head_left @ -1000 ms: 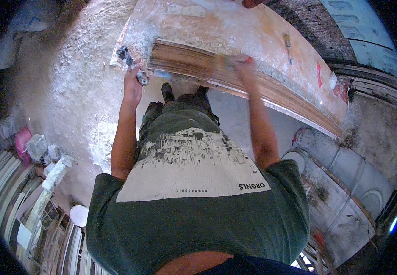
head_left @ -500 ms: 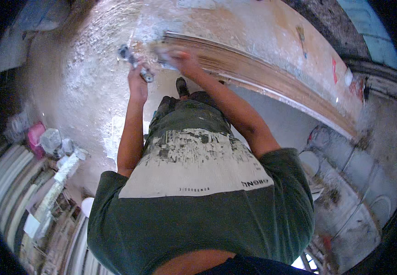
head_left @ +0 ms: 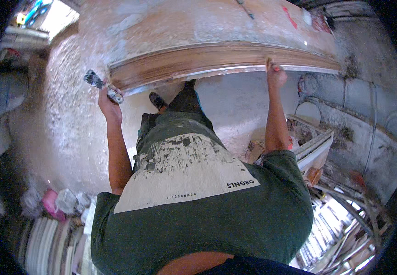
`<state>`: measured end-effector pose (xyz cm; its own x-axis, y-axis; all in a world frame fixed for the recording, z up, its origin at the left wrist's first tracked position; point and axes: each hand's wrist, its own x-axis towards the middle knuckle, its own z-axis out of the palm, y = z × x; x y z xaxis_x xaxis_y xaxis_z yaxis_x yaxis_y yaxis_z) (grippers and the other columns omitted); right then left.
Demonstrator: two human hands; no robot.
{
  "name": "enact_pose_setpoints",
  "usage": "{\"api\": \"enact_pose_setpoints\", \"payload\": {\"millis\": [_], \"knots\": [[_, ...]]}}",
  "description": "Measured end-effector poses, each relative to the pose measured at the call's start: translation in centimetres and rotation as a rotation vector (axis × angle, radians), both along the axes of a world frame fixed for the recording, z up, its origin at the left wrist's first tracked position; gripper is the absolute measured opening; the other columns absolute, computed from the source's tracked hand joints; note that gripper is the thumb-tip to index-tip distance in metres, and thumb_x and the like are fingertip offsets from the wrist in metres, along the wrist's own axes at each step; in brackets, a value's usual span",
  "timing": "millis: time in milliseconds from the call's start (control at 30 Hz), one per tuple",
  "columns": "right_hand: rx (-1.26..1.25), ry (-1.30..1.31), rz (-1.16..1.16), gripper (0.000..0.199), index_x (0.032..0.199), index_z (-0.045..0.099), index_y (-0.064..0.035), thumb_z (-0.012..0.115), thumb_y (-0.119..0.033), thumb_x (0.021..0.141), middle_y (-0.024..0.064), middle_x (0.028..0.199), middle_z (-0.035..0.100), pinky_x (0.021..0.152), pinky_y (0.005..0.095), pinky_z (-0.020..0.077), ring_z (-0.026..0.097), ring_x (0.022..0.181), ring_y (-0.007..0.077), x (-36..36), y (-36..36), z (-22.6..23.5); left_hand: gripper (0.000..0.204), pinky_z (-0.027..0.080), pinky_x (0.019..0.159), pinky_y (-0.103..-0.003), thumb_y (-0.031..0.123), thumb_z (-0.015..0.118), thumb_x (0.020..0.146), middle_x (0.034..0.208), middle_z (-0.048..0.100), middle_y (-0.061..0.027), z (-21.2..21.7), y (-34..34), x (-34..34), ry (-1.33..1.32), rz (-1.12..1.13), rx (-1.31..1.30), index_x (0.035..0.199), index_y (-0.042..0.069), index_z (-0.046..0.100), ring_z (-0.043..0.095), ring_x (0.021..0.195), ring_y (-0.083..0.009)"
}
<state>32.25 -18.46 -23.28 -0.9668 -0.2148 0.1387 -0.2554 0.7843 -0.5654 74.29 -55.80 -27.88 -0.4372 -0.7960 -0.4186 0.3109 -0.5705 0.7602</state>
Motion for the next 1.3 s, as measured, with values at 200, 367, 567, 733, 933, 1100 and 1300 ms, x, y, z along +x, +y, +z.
{"api": "enact_pose_setpoints", "payload": {"millis": [200,367,567,733,933,1100,1300], "knots": [[-0.259,-0.188,0.32,0.02,0.099,0.064,-0.0054,0.057,-0.004,0.081,0.0077,0.098,0.066,0.081,0.0339,0.0468,0.06,0.09,0.0215,5.0,-4.1,-10.9,0.028,0.042,0.044,-0.022,0.022,0.053,0.092,0.076,0.058,-0.0008,0.9,1.3,-9.2,-0.084,-0.297,-0.032,0.114,0.006,0.054,0.054,0.058,-0.009],[-0.532,-0.492,0.748,0.02,0.099,0.066,-0.0068,0.064,-0.01,0.08,0.0059,0.09,0.067,0.077,0.0331,0.0491,0.061,0.082,0.0183,10.9,-9.9,-3.7,0.019,0.044,0.044,-0.024,0.022,0.052,0.092,0.076,0.057,-0.001,3.2,3.2,-13.3,-0.103,-0.307,-0.077,0.104,0.006,0.055,0.054,0.061,-0.0088],[0.272,0.126,-0.037,0.015,0.092,0.067,-0.004,0.061,-0.008,0.079,0.0081,0.085,0.068,0.068,0.0324,0.0498,0.063,0.075,0.0167,-11.9,10.9,-7.9,0.018,0.047,0.046,-0.024,0.024,0.053,0.092,0.07,0.056,-0.0014,1.4,5.7,-16.6,-0.238,-0.318,-0.142,0.093,0.007,0.058,0.055,0.056,-0.0096],[-0.526,-0.415,0.356,0.016,0.086,0.069,-0.0019,0.064,-0.011,0.074,0.0104,0.091,0.069,0.076,0.0321,0.0492,0.064,0.08,0.018,-9.8,-2.7,-6.3,0.014,0.049,0.048,-0.025,0.019,0.053,0.091,0.07,0.056,-0.0017,-0.5,9.6,-21.3,-0.368,-0.366,-0.019,0.099,0.008,0.057,0.055,0.055,-0.0098],[-0.215,-0.407,0.421,0.031,0.094,0.067,-0.0083,0.065,-0.036,0.079,0.013,0.087,0.066,0.081,0.0393,0.0482,0.063,0.087,0.0269,-4.2,-7.5,-3.1,0.019,0.049,0.048,-0.024,0.018,0.053,0.091,0.079,0.058,-0.0009,3.4,14.2,-30.1,-0.331,-0.463,-0.177,0.107,0.008,0.056,0.057,0.061,-0.0098],[0.118,0.106,-0.011,0.041,0.08,0.068,-0.005,0.054,-0.043,0.087,0.0183,0.071,0.064,0.064,0.0442,0.05,0.063,0.069,0.0362,-28.5,13.1,-8.4,0.014,0.048,0.048,-0.024,0.019,0.054,0.091,0.077,0.057,-0.0013,4.2,17.4,-35.3,-0.338,-0.498,-0.226,0.098,0.008,0.055,0.056,0.06,-0.0099],[-0.205,-0.143,0.131,0.025,0.084,0.067,-0.0077,0.051,-0.027,0.086,0.0155,0.085,0.067,0.075,0.0457,0.0486,0.063,0.081,0.032,-27.0,11.8,-2.3,0.036,0.047,0.049,-0.024,0.013,0.05,0.092,0.079,0.056,-0.0013,2.0,21.8,-39.4,-0.292,-0.555,-0.115,0.127,0.005,0.049,0.054,0.06,-0.0092]]}}
